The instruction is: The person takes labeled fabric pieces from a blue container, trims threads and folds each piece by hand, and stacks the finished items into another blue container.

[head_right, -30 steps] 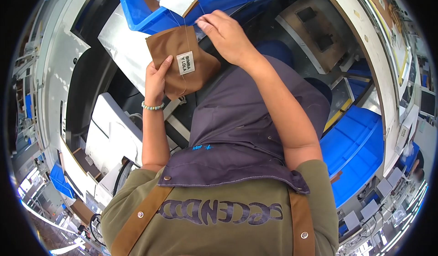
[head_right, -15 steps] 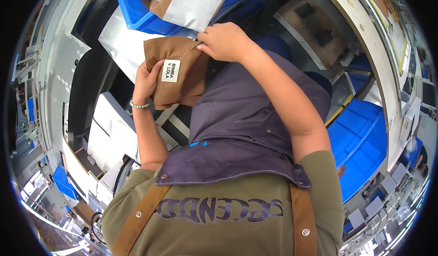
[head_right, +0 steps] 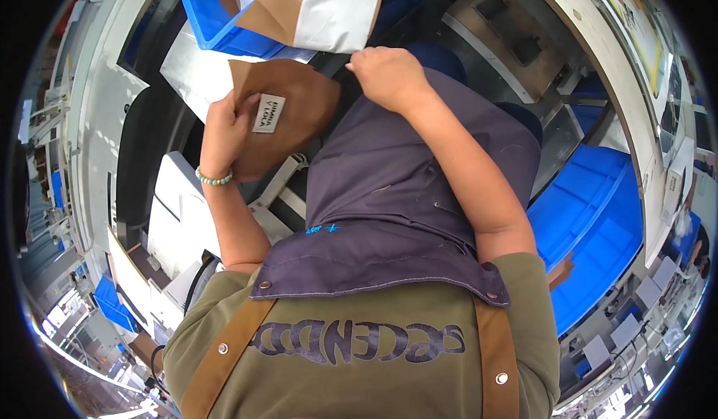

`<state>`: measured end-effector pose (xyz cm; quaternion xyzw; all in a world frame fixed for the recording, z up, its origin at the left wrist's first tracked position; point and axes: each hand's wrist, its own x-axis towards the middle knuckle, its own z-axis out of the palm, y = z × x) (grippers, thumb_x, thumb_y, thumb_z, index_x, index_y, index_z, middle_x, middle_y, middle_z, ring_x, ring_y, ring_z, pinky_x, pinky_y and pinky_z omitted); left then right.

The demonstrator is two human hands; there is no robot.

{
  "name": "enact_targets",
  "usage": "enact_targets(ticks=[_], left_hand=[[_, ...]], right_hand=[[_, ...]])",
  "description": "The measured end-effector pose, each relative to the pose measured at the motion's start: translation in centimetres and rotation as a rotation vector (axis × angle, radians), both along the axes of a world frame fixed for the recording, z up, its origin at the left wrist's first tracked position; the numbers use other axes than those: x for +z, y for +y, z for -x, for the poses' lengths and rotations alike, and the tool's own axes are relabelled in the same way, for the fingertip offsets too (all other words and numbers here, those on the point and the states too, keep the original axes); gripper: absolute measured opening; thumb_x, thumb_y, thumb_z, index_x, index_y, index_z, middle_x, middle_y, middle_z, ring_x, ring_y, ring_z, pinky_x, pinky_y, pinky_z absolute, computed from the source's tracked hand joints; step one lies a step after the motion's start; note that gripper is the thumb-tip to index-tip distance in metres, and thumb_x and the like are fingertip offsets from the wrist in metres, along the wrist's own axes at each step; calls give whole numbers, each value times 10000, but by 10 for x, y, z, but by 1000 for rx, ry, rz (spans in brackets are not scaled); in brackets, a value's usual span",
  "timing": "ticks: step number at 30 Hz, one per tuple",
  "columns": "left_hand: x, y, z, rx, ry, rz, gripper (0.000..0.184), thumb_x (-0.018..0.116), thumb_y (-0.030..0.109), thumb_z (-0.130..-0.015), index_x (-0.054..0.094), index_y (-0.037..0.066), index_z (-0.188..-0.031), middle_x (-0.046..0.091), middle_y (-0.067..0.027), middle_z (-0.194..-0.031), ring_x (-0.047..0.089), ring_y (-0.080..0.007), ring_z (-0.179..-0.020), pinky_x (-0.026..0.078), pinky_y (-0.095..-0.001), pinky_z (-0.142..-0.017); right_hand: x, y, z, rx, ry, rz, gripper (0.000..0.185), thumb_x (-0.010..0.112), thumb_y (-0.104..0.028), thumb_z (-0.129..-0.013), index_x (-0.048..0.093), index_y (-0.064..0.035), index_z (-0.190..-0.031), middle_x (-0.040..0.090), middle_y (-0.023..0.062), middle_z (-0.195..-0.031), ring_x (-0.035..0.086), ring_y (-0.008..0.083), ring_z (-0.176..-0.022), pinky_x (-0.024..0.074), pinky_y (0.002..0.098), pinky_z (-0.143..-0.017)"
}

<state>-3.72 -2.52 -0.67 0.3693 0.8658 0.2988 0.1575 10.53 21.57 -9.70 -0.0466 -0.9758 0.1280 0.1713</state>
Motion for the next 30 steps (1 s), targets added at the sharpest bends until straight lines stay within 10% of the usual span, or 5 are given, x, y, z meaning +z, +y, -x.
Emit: enact_targets(ticks=[7, 16, 24, 27, 30], left_hand=[[15, -3, -3, 447, 176, -420, 298, 589, 207, -987, 680, -74, -1027, 718, -150, -819, 621, -108, -731, 494, -300, -685], [-9, 24, -17, 575, -227, -846, 305, 541, 173, -1012, 643, -76, -1155, 673, -74, -1071, 594, -107, -927, 474, -270, -832], [-25, 27, -28, 594, -460, -646, 311, 546, 218, -997, 640, -54, -1114, 688, -101, -1026, 657, -146, -889, 521, -279, -780], [-73, 43, -44, 541, -594, -616, 335, 567, 290, -995, 570, 72, -741, 478, 57, -659, 393, -45, -588, 328, -245, -524], [-58, 67, -82, 451, -904, -704, 299, 524, 277, -1022, 639, 9, -959, 643, -11, -829, 560, -56, -709, 454, -236, -632]], right_hand=[[48, 31, -48, -132, 112, -30, 210, 591, -230, -932, 604, -78, -787, 628, 75, -714, 645, 260, -704, 506, 379, -594], [99, 27, -101, 99, -249, -172, 230, 605, -230, -908, 640, -49, -770, 655, 96, -743, 656, 274, -764, 521, 376, -682], [84, 9, -82, 286, -355, -204, 224, 605, -256, -908, 645, -63, -801, 658, 108, -783, 664, 272, -809, 534, 384, -701], [87, -28, -61, 451, -396, -139, 93, 604, -121, -768, 658, -49, -743, 661, 119, -751, 674, 274, -749, 541, 371, -655], [78, -54, -44, 547, -324, -69, 83, 621, -112, -732, 669, -45, -738, 680, 129, -764, 682, 271, -741, 535, 373, -645]])
